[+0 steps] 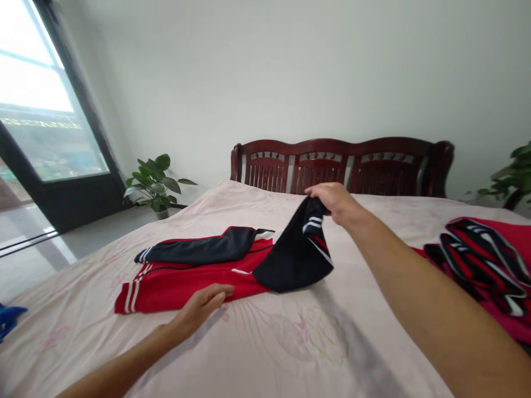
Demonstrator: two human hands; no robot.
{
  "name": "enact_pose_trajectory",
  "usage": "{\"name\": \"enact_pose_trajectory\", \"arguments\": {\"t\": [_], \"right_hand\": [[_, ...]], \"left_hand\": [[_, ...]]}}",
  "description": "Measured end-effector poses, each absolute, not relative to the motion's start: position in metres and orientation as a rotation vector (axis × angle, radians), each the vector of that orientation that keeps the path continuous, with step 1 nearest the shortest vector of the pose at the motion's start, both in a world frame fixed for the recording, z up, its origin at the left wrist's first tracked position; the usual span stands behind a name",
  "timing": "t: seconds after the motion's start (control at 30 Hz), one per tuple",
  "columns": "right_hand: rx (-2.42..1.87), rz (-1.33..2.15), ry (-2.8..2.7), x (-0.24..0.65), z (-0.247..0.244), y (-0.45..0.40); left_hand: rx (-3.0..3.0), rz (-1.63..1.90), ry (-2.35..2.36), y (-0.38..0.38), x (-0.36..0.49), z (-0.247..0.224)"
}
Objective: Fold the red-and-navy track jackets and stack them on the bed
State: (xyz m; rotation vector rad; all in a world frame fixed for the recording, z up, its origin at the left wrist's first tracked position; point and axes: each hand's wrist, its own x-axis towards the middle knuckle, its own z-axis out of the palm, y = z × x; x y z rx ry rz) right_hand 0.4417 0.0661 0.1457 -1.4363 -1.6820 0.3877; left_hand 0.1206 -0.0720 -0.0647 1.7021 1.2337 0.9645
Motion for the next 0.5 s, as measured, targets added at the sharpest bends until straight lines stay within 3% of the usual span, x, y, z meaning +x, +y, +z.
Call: {"name": "enact_pose_trajectory", "arguments": {"t": [0.1,0.17,0.23,0.4,0.5], "right_hand": [[-1.072,1.064,-1.865,0.393,0.146,0.027],[-0.886,1.276,-1.905,0.384,0.128,0.007],[-0.976,1.170,-1.950,0.395,0.095,0.003],[-1.308,0.487,-2.279,0.453,-0.005,0.039],[-1.302,0.334,-2.435,0.463,-0.036,0.053]], "left_hand": [[1.022,1.027,0.804,-0.061,0.150,-0.052],[0.787,1.075,0.691,-0.053,0.146,-0.049],[0.691,1.097,0.694,-0.047,0.127,-0.052],[0.534,0.994,0.830,-0.059,0.086,-0.062],[0.628,0.904,0.933,-0.071,0.089,-0.061]]}}
